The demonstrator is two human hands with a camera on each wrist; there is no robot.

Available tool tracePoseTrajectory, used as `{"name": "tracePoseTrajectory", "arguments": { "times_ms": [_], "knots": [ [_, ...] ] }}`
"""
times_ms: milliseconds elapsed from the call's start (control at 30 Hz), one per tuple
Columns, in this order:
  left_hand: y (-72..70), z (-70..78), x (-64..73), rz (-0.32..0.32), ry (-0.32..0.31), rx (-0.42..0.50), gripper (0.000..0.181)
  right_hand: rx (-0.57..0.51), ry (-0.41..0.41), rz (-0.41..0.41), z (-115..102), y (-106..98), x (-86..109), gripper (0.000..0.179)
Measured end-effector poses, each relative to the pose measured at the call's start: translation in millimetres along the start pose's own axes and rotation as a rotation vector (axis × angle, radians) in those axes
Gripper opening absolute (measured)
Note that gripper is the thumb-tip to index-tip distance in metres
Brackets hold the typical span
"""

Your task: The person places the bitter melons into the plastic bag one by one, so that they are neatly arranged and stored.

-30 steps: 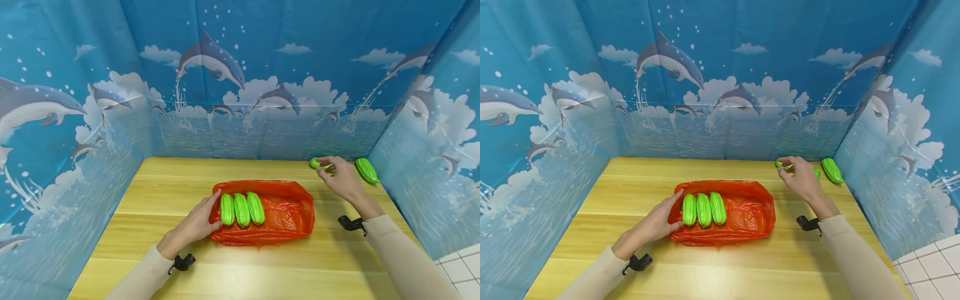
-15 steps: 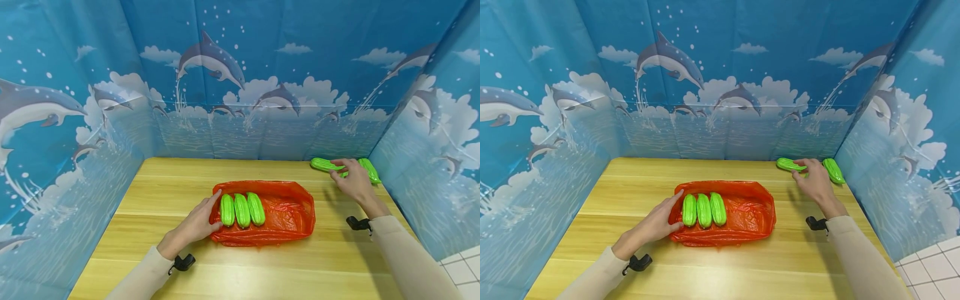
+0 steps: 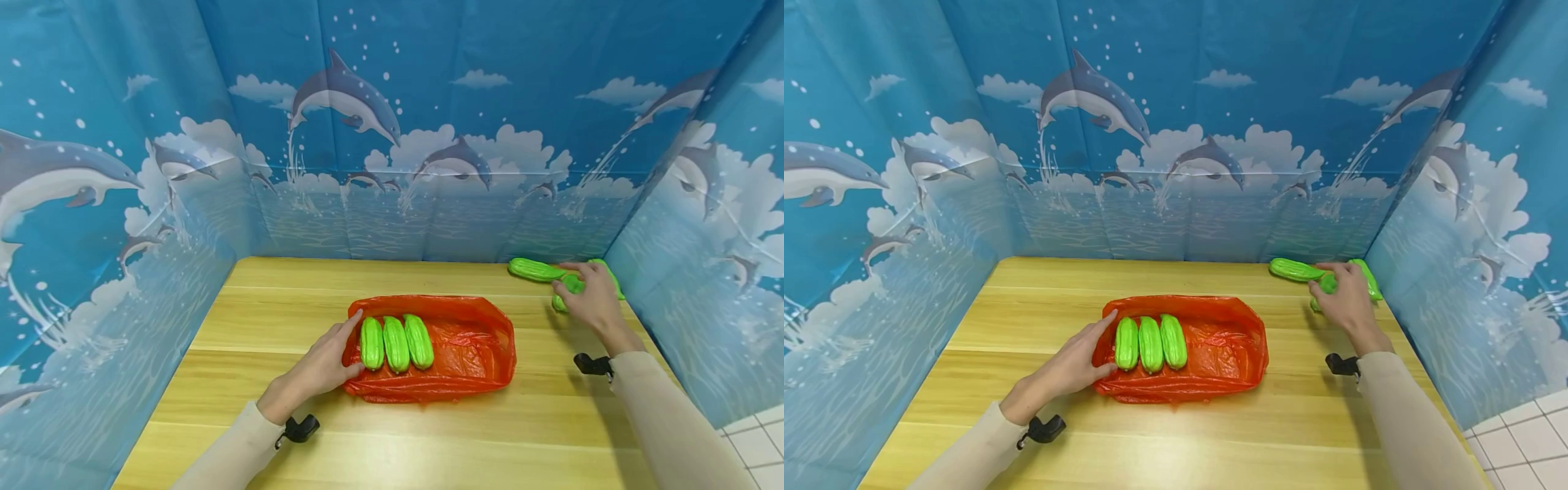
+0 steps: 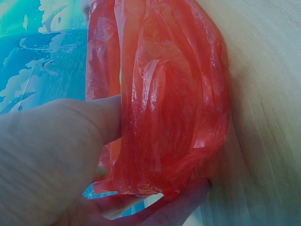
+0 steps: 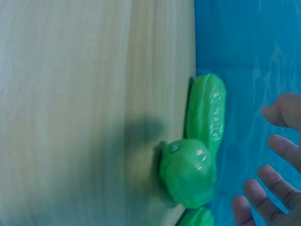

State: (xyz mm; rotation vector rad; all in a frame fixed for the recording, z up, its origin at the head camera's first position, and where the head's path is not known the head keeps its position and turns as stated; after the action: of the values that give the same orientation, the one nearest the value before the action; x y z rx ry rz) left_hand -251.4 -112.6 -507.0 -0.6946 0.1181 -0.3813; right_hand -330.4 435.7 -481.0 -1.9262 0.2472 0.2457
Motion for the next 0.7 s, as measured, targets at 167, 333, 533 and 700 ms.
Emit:
{"name": "tracePoseTrajectory", "arguments": {
  "times_ms": [167,333,533,700],
  "knots": [
    [0.3,-0.4,-0.3,0.001,0.0,-0.005,0.107,0.0,0.034,0.002,9.8,3.0,0.8,0.058],
    [0.0,0.1,0.1,0.001,0.001,-0.006,0.108,-0.014,0.068,-0.034,19.1,7.0,1.1,0.067],
    [0.8,-0.2,1.3,-0.002,-0.002,-0.005,0.108,-0.002,0.068,-0.086,28.0,12.4,1.5,0.077],
    [0.4,0.5,1.1,-0.001,-0.003,-0.007,0.108,-0.01,0.087,-0.136,34.4,17.6,0.6,0.087]
  ]
}}
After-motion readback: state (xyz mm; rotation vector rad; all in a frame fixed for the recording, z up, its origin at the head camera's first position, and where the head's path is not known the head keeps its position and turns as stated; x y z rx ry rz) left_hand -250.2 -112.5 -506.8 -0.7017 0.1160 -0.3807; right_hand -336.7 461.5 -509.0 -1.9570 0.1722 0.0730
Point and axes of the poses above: each hand's wrist, its own x-axis away from the middle knuckle, its own y-axis out of the palm, z = x × y, the point moved 4 cm from there along -x, towards the middle knuckle, and after that the axes turned 12 degrees about x, right-handed, at the moved point
